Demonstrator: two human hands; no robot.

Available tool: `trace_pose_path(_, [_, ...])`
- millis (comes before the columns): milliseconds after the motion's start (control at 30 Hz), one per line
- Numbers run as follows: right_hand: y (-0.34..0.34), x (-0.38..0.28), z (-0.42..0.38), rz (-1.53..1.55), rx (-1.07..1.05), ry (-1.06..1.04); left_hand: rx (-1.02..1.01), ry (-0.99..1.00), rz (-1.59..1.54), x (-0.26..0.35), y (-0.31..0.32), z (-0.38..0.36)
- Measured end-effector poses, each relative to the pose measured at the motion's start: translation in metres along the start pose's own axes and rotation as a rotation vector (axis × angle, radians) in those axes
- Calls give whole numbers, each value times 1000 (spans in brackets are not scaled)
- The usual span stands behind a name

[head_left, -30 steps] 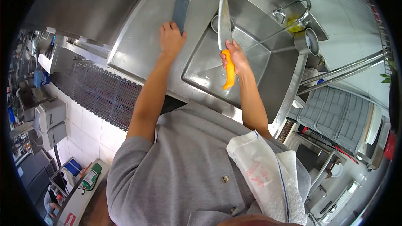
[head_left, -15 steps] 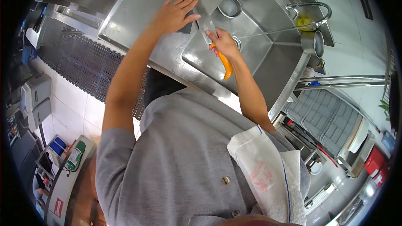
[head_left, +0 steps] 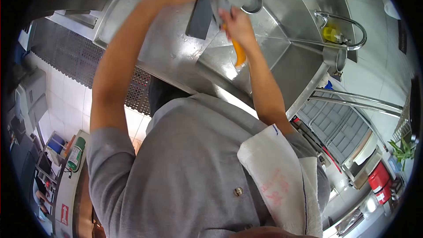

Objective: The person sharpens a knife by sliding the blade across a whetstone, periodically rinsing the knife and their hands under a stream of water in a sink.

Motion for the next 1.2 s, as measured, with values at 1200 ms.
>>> trace_pose_path(1200, [-14,101,-121,-293,28,84,735,-768,-646,148,54,-107])
Point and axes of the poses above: each hand's wrist, its own z-axis towards the middle knuckle, its own y-axis out of the palm, x = y × z, the point moved 1 cm from there along z, towards the middle knuckle, and after that the axes turned 14 degrees about y, right-handed, at the moved point
